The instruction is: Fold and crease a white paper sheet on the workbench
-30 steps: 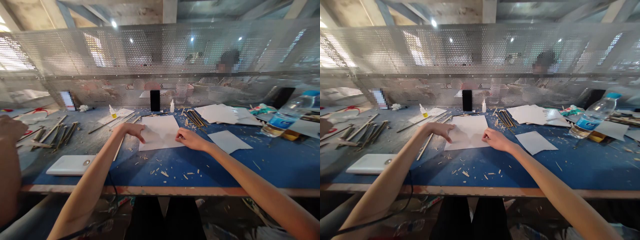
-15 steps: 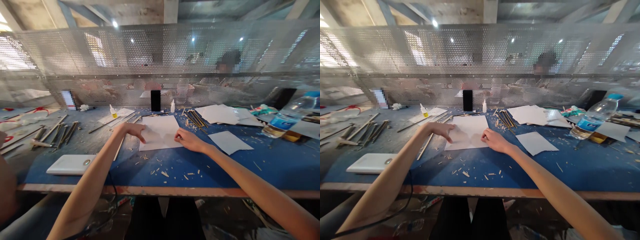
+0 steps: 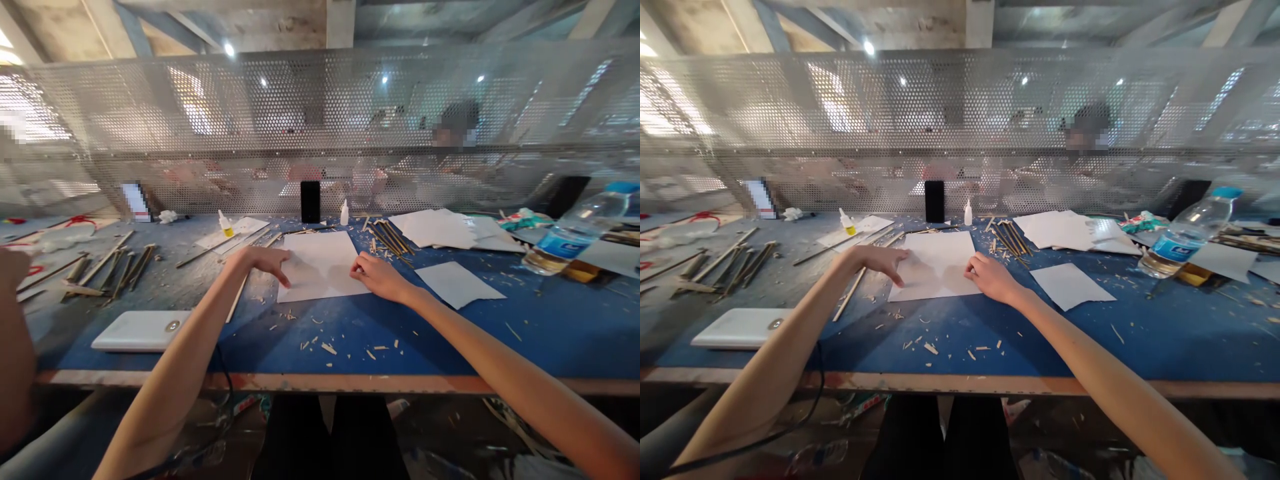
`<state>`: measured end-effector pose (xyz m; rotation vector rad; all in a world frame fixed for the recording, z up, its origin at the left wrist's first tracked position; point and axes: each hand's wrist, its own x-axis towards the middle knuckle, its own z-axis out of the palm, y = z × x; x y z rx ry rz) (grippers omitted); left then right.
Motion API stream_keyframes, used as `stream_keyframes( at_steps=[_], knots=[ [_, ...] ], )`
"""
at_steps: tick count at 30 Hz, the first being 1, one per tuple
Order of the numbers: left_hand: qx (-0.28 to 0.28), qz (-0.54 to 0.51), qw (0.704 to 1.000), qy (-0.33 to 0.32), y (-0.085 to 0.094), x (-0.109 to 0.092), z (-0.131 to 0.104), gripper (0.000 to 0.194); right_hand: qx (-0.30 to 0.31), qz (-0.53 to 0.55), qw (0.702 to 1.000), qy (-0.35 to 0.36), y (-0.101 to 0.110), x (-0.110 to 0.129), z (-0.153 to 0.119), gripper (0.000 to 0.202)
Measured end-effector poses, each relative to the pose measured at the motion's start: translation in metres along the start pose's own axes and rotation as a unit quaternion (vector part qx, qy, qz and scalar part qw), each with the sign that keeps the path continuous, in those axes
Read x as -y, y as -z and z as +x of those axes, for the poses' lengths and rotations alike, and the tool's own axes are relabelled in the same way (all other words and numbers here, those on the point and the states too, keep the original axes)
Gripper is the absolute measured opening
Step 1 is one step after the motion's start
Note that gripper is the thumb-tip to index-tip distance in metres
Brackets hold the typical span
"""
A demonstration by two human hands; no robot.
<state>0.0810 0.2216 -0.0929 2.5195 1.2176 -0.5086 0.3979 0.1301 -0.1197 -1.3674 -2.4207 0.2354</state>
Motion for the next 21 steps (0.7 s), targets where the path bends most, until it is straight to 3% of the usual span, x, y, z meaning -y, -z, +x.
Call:
stream_keyframes(
  at_steps=[8, 14, 18, 21],
  knots=[
    [0.001, -0.016, 1.000, -0.003, 0.001, -0.003, -0.003, 0.103, 0.020, 0.047, 0.999, 0.018, -0.003, 0.002, -0.005, 0.008],
    [0.005, -0.008, 1.000, 0.001, 0.001, -0.002, -0.003, 0.109, 0.010, 0.003, 1.000, -0.011, 0.001, -0.002, -0.002, 0.009],
    [0.001, -0.021, 1.000, -0.004, 0.000, 0.000, -0.001, 0.104, 0.042, 0.058, 0.997, 0.027, 0.002, 0.008, -0.004, 0.008],
    [0.002, -0.025, 1.000, -0.001, 0.000, 0.000, -0.001, 0.102, 0.024, 0.053, 0.998, 0.037, 0.000, 0.011, -0.003, 0.008]
  ],
)
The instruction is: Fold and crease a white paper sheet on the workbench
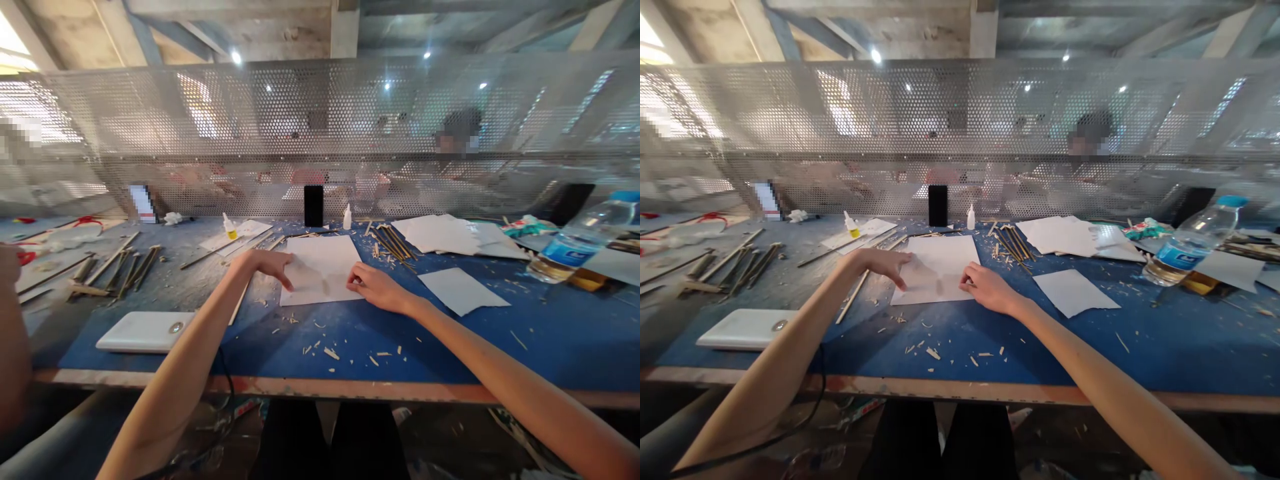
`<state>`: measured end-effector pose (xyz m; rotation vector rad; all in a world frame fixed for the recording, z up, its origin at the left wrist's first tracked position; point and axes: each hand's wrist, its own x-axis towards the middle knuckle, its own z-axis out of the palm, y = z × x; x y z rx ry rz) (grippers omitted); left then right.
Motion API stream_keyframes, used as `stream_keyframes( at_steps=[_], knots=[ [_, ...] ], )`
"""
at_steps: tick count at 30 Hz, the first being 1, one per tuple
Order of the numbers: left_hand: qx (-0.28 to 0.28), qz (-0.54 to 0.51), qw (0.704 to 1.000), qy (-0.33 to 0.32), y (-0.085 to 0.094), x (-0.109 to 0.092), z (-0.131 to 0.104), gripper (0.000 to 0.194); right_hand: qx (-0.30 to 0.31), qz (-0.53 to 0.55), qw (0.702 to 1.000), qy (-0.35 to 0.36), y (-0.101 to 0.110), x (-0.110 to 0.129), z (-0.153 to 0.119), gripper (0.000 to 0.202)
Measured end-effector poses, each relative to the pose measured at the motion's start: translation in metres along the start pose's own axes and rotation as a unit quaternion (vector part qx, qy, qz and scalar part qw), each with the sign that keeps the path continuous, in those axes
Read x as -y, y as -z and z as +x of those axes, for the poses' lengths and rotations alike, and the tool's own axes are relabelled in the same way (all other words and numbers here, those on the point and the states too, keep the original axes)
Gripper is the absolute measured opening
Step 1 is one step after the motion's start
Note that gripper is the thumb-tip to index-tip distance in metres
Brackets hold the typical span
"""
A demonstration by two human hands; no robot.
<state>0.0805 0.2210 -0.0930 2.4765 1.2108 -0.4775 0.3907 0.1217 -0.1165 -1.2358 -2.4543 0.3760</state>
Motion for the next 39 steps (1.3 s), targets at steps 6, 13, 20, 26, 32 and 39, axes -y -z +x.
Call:
stream_keyframes(
  at_steps=[6, 13, 20, 26, 32, 39],
  knots=[
    [0.005, 0.014, 1.000, 0.014, 0.002, -0.004, -0.003, 0.108, 0.009, -0.057, 0.997, -0.047, 0.005, -0.013, -0.001, 0.011],
    [0.002, 0.019, 1.000, 0.009, 0.002, -0.003, -0.002, 0.104, -0.016, -0.085, 0.996, 0.021, -0.004, -0.008, 0.000, 0.010],
    [0.006, 0.023, 1.000, 0.001, 0.000, -0.001, 0.000, 0.105, -0.006, -0.103, 0.995, 0.018, 0.003, -0.019, -0.002, 0.008],
    [0.002, 0.014, 1.000, 0.005, 0.000, -0.001, 0.000, 0.101, 0.001, -0.085, 0.996, 0.008, 0.004, -0.014, -0.002, 0.010],
    [-0.006, 0.006, 1.000, -0.004, 0.000, -0.002, -0.003, 0.097, 0.022, -0.085, 0.996, 0.025, 0.010, -0.014, -0.003, 0.010],
    [-0.002, 0.009, 1.000, 0.003, 0.001, -0.004, -0.004, 0.103, -0.017, -0.032, 0.999, 0.003, 0.005, -0.010, -0.001, 0.012]
  ],
)
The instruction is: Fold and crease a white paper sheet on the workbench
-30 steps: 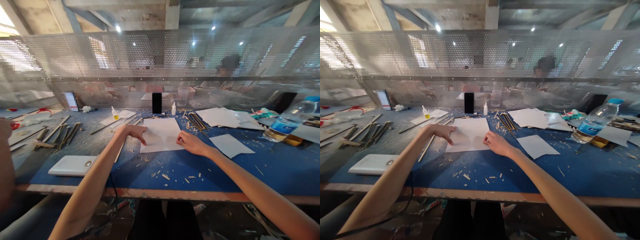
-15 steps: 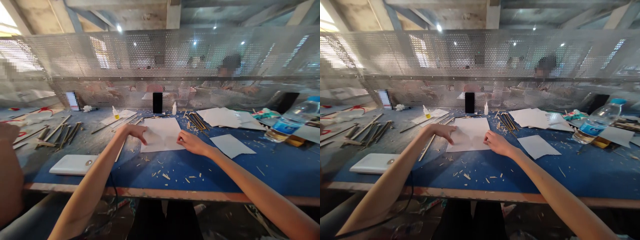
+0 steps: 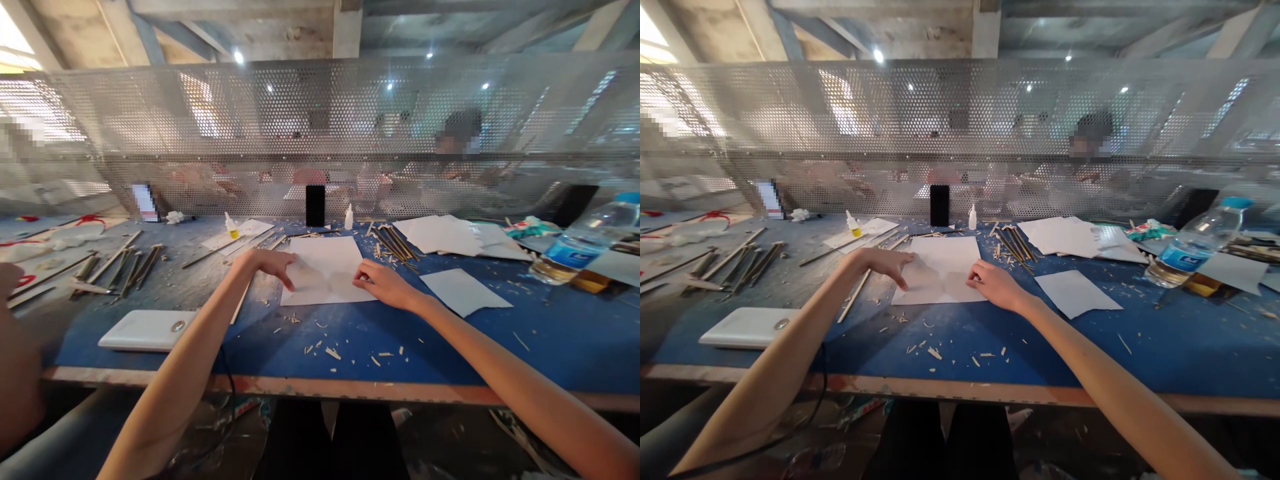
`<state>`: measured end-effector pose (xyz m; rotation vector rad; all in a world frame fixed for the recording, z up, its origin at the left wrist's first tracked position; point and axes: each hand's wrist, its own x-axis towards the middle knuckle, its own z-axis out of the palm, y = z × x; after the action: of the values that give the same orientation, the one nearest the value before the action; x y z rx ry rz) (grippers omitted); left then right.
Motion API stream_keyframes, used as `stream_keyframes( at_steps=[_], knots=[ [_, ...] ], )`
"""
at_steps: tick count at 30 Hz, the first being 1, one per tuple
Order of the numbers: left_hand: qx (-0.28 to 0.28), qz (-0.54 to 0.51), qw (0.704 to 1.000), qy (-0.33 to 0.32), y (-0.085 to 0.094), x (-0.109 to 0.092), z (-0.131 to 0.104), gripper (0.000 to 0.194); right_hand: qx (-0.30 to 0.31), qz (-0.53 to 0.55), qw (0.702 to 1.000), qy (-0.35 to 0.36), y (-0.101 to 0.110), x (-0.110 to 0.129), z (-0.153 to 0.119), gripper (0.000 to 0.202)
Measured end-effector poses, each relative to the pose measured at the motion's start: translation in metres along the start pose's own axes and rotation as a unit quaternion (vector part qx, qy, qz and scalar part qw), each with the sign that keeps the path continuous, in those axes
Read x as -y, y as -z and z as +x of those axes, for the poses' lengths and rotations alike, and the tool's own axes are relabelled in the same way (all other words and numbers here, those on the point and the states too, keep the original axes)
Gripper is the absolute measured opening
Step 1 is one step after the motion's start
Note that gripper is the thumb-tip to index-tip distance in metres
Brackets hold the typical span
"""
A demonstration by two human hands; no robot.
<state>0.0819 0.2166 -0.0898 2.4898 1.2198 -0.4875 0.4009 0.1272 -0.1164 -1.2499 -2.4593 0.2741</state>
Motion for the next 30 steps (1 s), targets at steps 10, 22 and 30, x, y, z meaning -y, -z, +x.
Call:
stream_keyframes(
  at_steps=[10, 22, 30],
  knots=[
    [-0.002, 0.002, 1.000, -0.014, -0.0002, 0.0014, -0.0002, 0.099, -0.040, -0.030, 0.999, 0.003, -0.0028, -0.0093, 0.0023, 0.022],
    [0.009, 0.017, 1.000, -0.005, 0.0018, -0.0026, -0.0003, 0.101, -0.022, -0.008, 1.000, 0.006, 0.0039, -0.0074, 0.0011, 0.019],
    [0.005, 0.010, 1.000, -0.006, 0.0024, -0.0036, -0.0011, 0.097, -0.034, -0.030, 0.999, -0.006, -0.0007, -0.0097, 0.0013, 0.021]
  ],
)
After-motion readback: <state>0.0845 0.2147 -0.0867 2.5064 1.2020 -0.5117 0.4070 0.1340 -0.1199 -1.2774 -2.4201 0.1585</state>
